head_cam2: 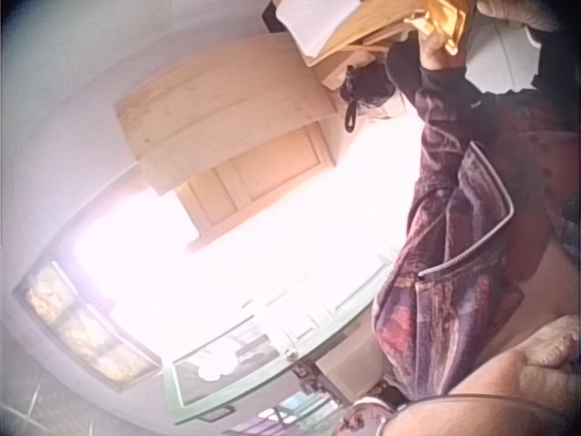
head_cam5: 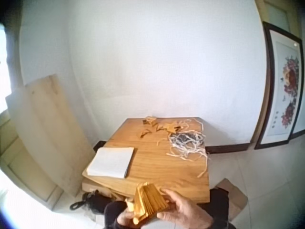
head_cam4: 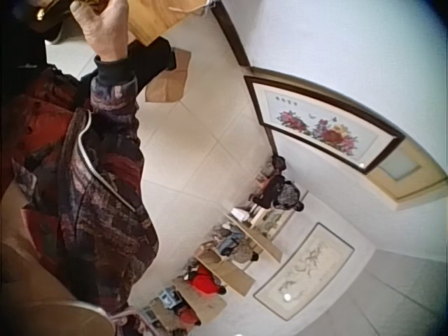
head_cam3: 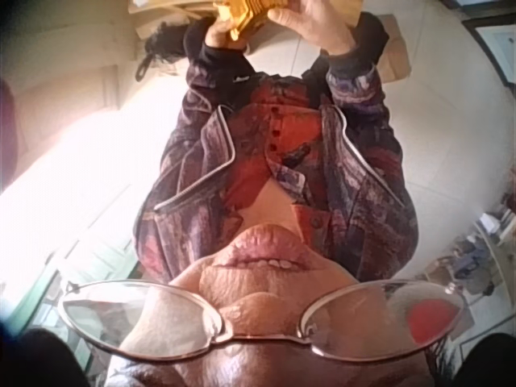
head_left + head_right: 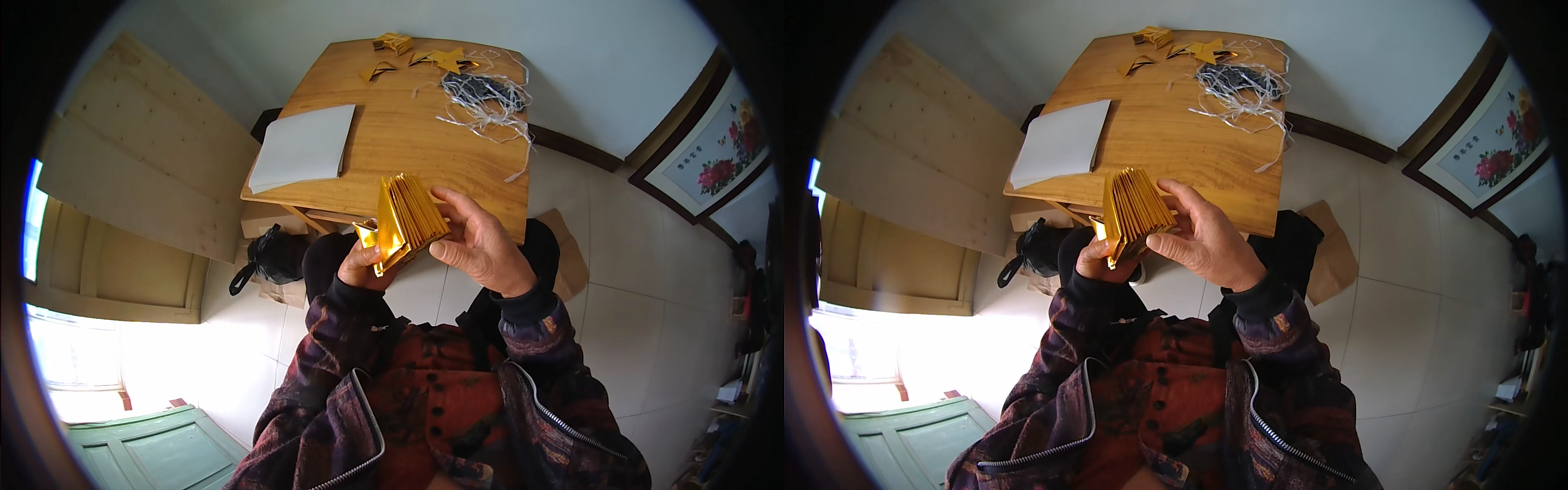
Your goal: The person gathers a stack of small yellow paper items, aligns them into a neat bundle, and ties the bundle with a white string. The person then places the tied bundle on the table.
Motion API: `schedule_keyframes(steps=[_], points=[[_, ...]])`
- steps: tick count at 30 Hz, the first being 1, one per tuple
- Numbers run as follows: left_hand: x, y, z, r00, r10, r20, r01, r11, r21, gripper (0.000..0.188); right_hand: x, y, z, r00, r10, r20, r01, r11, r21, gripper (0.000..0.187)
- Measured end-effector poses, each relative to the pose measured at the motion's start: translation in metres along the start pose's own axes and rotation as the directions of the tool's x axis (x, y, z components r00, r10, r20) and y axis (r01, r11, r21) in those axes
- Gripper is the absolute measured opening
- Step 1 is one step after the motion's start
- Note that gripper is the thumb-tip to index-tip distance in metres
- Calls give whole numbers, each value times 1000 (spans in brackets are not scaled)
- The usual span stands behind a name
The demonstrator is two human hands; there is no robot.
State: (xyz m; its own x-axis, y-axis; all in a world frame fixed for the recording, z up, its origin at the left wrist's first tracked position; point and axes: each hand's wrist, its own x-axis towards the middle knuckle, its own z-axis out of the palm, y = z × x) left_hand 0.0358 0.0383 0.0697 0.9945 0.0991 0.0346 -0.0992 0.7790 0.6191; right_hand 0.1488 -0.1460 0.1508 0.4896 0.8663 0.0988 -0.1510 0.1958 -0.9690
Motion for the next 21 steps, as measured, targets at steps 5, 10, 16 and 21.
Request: schedule_keyframes(steps=[5,10,16,21], points=[[2,1,4,1000,4,4,-4,1000,23,66,-1,2,-1,999,-47,-24,46,998,-33,86],[17,15,1,995,30,-95,7,933,360,38,12,26,-21,992,-112,-57,103,986,-130,88],[67,14,-21,961,276,34,-137,365,921,47,48,63,-62,996,-42,-78,5,902,-431,77],[98,7,-46,959,280,49,-135,294,946,48,74,80,-83,992,-28,-125,-45,841,-540,66]])
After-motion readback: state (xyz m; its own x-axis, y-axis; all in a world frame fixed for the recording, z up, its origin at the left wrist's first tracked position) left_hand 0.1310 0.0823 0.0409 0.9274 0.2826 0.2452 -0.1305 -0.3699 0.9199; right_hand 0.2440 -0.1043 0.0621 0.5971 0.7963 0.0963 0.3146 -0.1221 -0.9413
